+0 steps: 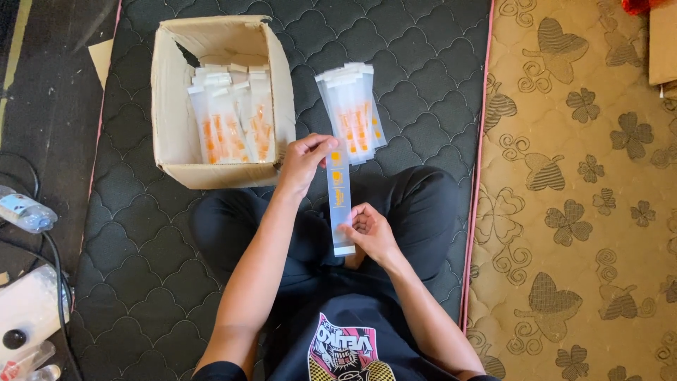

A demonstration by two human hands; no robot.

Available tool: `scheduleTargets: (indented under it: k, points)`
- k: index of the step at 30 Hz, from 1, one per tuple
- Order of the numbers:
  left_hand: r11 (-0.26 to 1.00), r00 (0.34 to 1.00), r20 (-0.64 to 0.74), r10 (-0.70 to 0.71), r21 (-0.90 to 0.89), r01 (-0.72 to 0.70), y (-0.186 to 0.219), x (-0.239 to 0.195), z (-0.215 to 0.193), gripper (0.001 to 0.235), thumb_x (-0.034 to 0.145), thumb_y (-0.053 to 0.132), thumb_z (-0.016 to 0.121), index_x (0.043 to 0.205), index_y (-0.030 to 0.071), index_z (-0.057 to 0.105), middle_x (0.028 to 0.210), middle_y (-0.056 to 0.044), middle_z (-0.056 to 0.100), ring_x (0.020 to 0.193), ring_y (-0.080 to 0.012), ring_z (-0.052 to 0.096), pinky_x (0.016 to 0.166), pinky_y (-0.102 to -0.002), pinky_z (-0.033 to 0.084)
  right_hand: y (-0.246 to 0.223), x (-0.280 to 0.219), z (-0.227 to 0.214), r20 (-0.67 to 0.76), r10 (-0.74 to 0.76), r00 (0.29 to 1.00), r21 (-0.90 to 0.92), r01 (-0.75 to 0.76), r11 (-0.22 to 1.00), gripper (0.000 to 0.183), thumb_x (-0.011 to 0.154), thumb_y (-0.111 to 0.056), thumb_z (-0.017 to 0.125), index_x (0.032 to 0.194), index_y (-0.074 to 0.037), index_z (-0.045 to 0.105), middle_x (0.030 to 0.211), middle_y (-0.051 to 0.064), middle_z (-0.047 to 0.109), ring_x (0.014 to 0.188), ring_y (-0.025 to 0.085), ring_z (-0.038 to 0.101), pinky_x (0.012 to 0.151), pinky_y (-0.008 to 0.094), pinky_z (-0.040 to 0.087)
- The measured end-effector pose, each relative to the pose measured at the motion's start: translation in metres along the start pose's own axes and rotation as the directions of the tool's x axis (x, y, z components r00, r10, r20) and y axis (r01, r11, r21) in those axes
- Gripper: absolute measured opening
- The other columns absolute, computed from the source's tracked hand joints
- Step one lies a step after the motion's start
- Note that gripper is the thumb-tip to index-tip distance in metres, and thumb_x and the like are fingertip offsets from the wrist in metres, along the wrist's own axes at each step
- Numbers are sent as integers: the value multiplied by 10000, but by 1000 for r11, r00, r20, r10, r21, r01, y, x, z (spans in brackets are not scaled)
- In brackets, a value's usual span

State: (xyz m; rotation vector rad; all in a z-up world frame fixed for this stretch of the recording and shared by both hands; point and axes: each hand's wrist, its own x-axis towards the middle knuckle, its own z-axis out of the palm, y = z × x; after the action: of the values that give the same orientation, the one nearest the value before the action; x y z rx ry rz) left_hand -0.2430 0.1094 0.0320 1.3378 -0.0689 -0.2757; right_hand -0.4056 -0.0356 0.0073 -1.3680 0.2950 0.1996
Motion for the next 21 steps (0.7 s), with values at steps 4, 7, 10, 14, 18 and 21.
scheduleTargets:
  k: [4, 7, 10, 14, 18, 21]
  points:
    - [1000, 1000, 0, 5, -1, -5, -4, 2, -1, 182, 913, 205, 797, 973, 34, 785, 708, -16, 564, 599, -82, 572, 528, -226, 533, -3, -1, 1, 1, -1, 1000, -2, 1, 1000, 315, 821, -23, 842, 1018, -16, 597, 772, 74, 686, 660, 86, 688, 615, 189, 589]
    - [1000, 1000, 1, 9, 3, -9, -8, 4, -3, 176, 915, 202, 797, 972, 36, 784, 707, -17, 562, 600, -81, 570, 529, -226, 530, 6, 1, -1, 6, -7, 1000, 3, 7, 1000, 311, 821, -27, 845, 1011, -13, 598, 769, 81, 687, 658, 90, 687, 613, 194, 589]
    - [1000, 1000, 6, 13, 0, -13, -6, 4, -3, 187, 915, 208, 800, 972, 30, 785, 708, -23, 563, 602, -85, 570, 530, -230, 530, 3, 1, 0, 1, -8, 1000, 4, 8, 1000, 304, 820, -16, 836, 1008, -12, 597, 768, 79, 687, 658, 87, 685, 614, 188, 587]
    - [1000, 1000, -3, 4, -8, -4, -2, 2, -1, 177, 909, 200, 803, 976, 38, 786, 710, -23, 567, 600, -81, 570, 531, -223, 527, 3, 0, 1, -3, 2, 1000, 17, -2, 1000, 303, 825, -21, 837, 1009, -13, 597, 780, 94, 694, 656, 127, 713, 587, 214, 603]
    - [1000, 999, -29, -20, -21, 20, -16, 9, -9, 197, 929, 223, 789, 1001, 40, 779, 735, -14, 588, 619, -83, 577, 541, -225, 534, 6, 3, -2, -2, 41, 999, 49, -41, 998, 236, 865, -6, 783, 1012, -13, 598, 789, 118, 701, 638, 174, 730, 556, 276, 621]
    - [999, 998, -48, -37, -17, 36, -4, 3, -18, 226, 933, 247, 796, 1016, 39, 760, 777, -35, 605, 662, -110, 599, 577, -242, 541, 18, 8, -18, -69, 106, 992, 165, -93, 982, 142, 917, 4, 681, 1019, -32, 588, 819, 138, 727, 603, 228, 743, 509, 314, 631]
